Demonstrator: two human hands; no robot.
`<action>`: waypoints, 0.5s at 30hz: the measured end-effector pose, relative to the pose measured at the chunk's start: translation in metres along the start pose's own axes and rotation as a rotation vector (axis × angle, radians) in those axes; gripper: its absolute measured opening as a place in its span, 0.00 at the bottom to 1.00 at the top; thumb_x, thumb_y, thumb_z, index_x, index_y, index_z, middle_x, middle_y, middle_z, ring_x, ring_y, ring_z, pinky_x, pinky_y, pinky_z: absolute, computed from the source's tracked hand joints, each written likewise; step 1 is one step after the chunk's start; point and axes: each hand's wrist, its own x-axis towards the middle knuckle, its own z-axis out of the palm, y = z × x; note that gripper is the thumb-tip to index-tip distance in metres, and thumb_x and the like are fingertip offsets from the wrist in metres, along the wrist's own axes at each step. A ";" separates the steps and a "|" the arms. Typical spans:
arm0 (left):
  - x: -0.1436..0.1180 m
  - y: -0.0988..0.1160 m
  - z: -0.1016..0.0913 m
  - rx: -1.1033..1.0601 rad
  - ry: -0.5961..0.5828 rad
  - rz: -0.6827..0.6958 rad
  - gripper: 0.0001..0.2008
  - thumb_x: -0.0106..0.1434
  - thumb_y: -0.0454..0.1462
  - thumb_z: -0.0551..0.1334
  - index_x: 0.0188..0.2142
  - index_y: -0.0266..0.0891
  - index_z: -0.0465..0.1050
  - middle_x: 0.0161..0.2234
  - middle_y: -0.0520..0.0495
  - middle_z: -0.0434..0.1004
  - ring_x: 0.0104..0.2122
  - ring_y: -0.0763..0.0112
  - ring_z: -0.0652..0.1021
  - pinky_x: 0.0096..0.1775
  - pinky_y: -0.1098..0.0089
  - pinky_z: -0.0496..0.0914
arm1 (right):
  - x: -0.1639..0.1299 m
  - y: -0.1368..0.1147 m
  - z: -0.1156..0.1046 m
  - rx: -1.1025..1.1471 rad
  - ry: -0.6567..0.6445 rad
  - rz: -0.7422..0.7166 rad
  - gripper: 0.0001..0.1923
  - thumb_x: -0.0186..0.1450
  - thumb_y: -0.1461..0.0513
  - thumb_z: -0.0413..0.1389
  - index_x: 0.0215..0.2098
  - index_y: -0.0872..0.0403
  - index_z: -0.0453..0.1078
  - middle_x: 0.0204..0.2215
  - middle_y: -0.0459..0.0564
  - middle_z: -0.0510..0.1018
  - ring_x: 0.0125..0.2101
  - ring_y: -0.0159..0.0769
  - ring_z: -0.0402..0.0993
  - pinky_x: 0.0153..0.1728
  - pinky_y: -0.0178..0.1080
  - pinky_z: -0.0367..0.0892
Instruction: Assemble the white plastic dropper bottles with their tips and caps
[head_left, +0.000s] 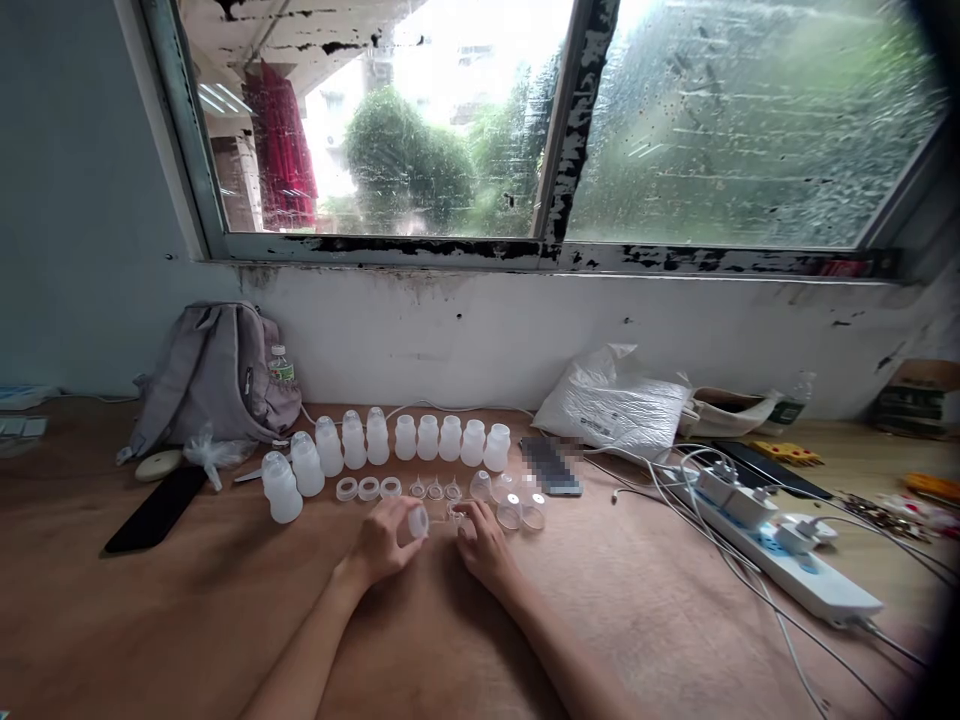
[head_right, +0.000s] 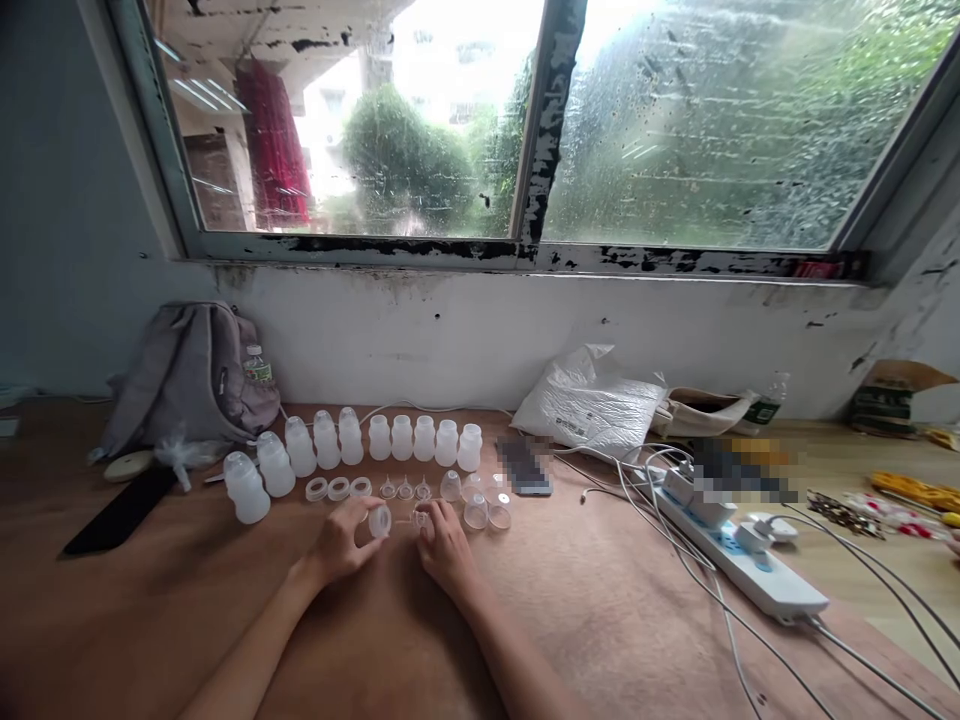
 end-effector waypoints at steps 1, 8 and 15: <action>0.000 -0.005 -0.006 0.006 0.039 -0.031 0.17 0.53 0.36 0.58 0.44 0.39 0.63 0.41 0.43 0.70 0.42 0.63 0.71 0.45 0.63 0.66 | 0.000 0.001 0.000 -0.022 0.013 0.007 0.16 0.53 0.72 0.46 0.38 0.53 0.61 0.35 0.51 0.67 0.38 0.39 0.65 0.39 0.40 0.62; -0.017 -0.058 -0.037 0.053 0.137 -0.306 0.14 0.53 0.39 0.59 0.39 0.40 0.63 0.37 0.46 0.71 0.38 0.65 0.72 0.41 0.64 0.67 | 0.001 0.002 0.006 -0.206 -0.018 -0.035 0.08 0.60 0.65 0.49 0.38 0.53 0.63 0.35 0.52 0.70 0.37 0.40 0.64 0.39 0.41 0.60; -0.029 -0.078 -0.039 0.060 0.002 -0.373 0.14 0.51 0.43 0.60 0.37 0.41 0.67 0.38 0.46 0.69 0.39 0.64 0.71 0.42 0.64 0.66 | 0.011 -0.001 0.022 -0.349 0.056 -0.178 0.09 0.61 0.65 0.48 0.40 0.54 0.66 0.36 0.51 0.72 0.39 0.39 0.64 0.42 0.40 0.55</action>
